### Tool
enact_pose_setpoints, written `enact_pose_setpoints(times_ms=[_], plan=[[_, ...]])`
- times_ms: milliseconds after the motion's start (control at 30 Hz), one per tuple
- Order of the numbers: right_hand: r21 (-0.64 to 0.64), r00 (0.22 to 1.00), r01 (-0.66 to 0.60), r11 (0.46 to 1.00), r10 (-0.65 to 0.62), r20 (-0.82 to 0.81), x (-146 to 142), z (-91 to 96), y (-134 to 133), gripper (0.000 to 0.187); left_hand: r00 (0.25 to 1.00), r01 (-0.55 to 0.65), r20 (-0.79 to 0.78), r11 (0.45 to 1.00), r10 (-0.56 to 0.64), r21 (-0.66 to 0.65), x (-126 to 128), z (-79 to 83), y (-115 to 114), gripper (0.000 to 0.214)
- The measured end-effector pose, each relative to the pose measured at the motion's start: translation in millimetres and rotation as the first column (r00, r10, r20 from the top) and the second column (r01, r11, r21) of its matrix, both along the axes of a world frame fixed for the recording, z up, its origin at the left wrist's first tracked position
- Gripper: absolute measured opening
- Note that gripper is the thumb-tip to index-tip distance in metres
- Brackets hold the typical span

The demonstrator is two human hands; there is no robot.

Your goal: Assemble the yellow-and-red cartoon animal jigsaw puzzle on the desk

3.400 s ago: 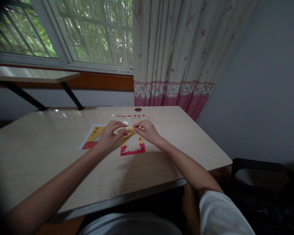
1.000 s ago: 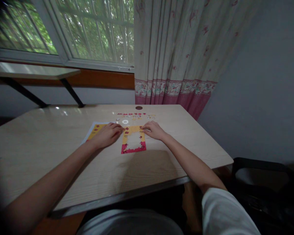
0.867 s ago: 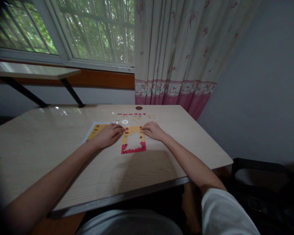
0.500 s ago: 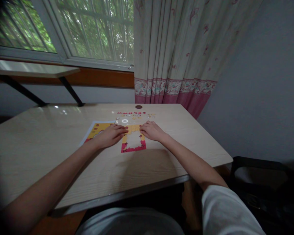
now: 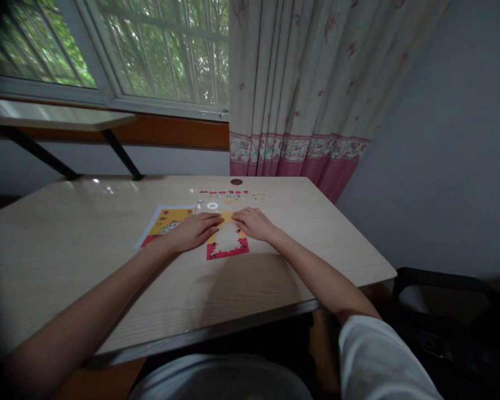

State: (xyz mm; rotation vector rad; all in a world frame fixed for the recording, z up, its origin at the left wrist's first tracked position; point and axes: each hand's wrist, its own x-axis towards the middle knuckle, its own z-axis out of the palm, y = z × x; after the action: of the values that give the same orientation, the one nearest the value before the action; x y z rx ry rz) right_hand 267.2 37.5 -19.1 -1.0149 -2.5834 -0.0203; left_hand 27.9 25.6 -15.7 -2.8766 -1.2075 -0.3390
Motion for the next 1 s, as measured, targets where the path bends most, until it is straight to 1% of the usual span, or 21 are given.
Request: enact_pose_setpoints(times_ms=[100,167,367,533,767,900,1000], plan=[[-0.029,1.0,-0.028,0.999,0.028,0.014,-1.4,-1.1,0.1,0.028,1.0,0.008,-0.022,0.999,-0.009,-0.034,4.8,-1.4,-0.2,0.043],[-0.038,0.999,-0.021,0.999,0.022,0.03,-0.7,0.0,-0.8,0.027,0.999,0.006,-0.032,0.999,-0.007,-0.054,7.3,-0.8,-1.3,0.044],[-0.018,0.998,-0.008,1.0,0.01,0.069,1.2,4.5,-4.0,0.026,1.0,-0.008,-0.028,0.995,0.005,-0.103,11.6,3.9,-4.9,0.043],[-0.009,0.998,-0.04,0.999,0.04,0.039,1.0,0.1,-2.8,0.031,1.0,0.011,-0.023,0.997,-0.013,-0.078,12.5,4.7,-3.3,0.041],[-0.037,0.996,-0.063,0.997,0.065,0.055,-0.1,-2.5,1.2,0.034,0.999,0.032,-0.043,0.999,-0.033,-0.021,16.4,7.8,-4.4,0.035],[-0.052,0.996,-0.063,0.997,0.066,0.056,-0.3,-2.5,2.9,0.033,0.997,0.017,-0.075,1.0,-0.019,-0.018,18.1,9.2,-6.7,0.035],[-0.06,0.996,-0.08,0.995,0.082,0.024,-0.7,-4.5,4.7,0.033,0.998,0.009,-0.068,0.999,-0.011,-0.03,17.5,7.6,-6.0,0.035]])
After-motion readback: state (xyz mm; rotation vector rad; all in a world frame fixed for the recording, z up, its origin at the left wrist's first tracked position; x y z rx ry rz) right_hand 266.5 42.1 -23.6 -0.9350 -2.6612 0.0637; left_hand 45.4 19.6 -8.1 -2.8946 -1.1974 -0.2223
